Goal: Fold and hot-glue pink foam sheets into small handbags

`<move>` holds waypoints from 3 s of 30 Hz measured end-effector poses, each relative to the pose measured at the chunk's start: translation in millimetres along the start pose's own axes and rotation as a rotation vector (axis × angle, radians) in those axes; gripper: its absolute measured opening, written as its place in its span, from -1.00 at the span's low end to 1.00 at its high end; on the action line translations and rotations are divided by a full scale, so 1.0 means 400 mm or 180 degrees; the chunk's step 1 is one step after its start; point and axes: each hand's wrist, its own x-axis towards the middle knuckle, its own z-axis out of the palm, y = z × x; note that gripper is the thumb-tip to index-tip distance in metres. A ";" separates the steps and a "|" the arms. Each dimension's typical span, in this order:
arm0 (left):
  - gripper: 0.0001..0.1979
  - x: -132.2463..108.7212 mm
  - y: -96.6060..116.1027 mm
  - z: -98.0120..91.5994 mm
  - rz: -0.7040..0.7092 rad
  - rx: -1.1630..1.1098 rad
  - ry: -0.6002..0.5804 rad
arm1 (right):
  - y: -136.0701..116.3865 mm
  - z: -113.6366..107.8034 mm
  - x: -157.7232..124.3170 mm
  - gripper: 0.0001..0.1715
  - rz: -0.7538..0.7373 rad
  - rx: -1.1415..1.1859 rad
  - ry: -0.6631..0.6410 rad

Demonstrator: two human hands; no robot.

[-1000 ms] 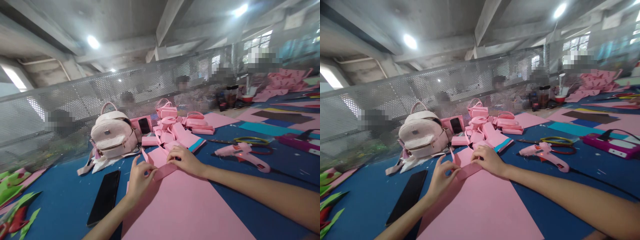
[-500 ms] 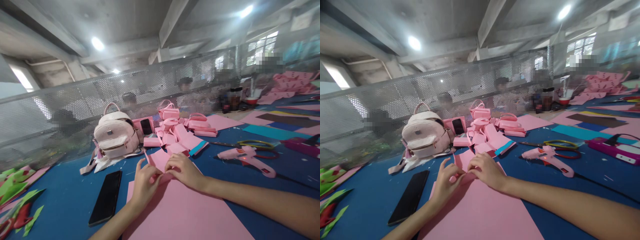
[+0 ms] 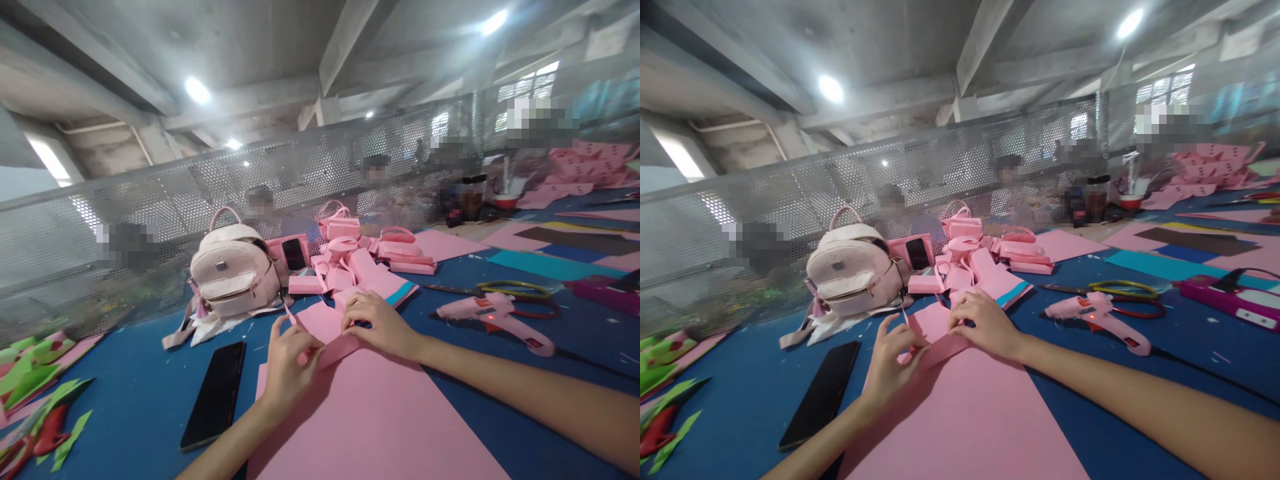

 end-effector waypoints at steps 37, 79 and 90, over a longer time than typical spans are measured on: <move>-0.89 -0.006 -0.033 0.001 0.0294 0.0601 -0.0125 | 0.006 -0.022 -0.002 -0.86 -0.0371 -0.0329 0.0021; -0.67 -0.045 0.003 0.068 0.1530 0.2118 0.0272 | -0.075 0.065 -0.045 -0.76 -0.1312 -0.2089 -0.0747; -0.75 -0.020 0.076 -0.084 0.1965 0.1725 0.0351 | -0.047 0.043 -0.045 -0.82 -0.1512 -0.1929 -0.0486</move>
